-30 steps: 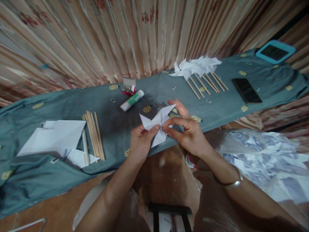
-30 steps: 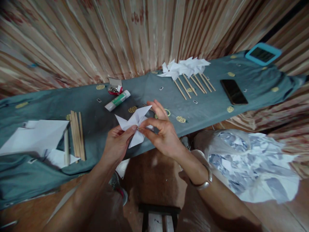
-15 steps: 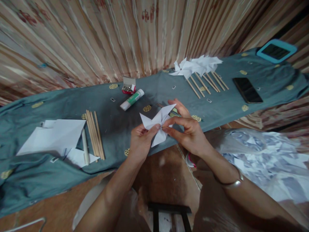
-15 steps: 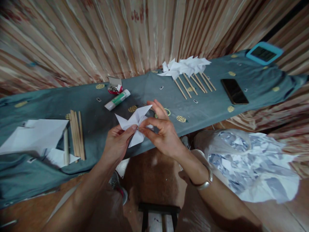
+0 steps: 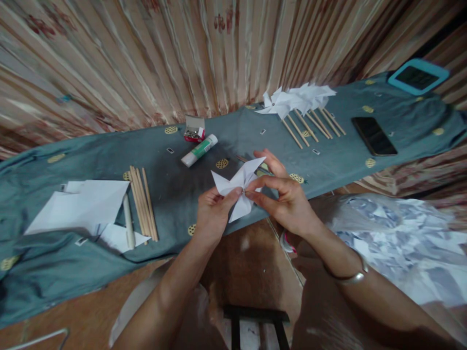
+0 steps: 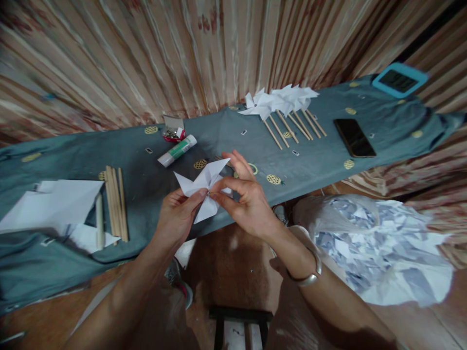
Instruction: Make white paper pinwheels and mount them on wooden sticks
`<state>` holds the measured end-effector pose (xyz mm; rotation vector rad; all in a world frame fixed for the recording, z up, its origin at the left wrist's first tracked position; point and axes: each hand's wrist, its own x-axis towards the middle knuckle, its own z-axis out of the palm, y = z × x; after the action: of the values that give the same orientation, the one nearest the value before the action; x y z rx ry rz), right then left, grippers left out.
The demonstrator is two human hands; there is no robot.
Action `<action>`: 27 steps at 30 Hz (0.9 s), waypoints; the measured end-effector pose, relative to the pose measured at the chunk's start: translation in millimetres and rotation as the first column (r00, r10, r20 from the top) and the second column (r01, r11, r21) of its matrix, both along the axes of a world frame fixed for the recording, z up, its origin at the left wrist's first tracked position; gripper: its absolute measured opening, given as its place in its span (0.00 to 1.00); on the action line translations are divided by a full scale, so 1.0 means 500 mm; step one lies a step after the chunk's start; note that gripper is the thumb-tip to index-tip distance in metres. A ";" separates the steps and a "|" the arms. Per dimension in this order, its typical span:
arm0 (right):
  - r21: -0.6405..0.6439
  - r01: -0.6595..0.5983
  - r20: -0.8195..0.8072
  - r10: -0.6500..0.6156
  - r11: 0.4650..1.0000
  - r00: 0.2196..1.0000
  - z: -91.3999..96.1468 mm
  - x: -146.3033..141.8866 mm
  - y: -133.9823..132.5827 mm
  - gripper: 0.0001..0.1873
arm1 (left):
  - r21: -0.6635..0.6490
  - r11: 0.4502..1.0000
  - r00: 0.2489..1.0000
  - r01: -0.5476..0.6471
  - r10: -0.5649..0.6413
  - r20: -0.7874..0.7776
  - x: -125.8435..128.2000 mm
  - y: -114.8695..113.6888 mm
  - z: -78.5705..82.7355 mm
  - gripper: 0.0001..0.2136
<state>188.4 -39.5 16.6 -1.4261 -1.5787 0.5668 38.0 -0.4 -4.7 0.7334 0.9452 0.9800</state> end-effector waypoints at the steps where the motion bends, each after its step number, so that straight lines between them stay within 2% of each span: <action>1: 0.003 0.001 0.000 -0.001 1.000 1.000 0.000 0.000 0.000 0.03 | 0.001 1.000 1.000 0.000 0.000 0.001 0.000 0.000 0.000 0.14; 10: -0.029 -0.008 -0.022 0.007 1.000 1.000 0.005 0.000 -0.001 0.02 | 0.010 1.000 0.999 -0.002 0.001 0.032 -0.001 0.000 -0.001 0.12; 18: -0.091 -0.045 -0.157 0.030 0.995 0.987 0.000 0.002 0.003 0.02 | 0.014 1.000 0.999 0.028 -0.028 0.020 -0.005 0.001 0.001 0.12; 27: -0.082 -0.044 -0.248 0.023 0.996 0.968 -0.009 0.006 0.009 0.02 | 0.052 0.998 0.999 0.033 -0.032 -0.013 -0.005 0.003 0.001 0.15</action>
<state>191.4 -35.0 12.0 -1.3371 -1.3960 0.8095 35.4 1.4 -4.4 0.7973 0.9182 0.9761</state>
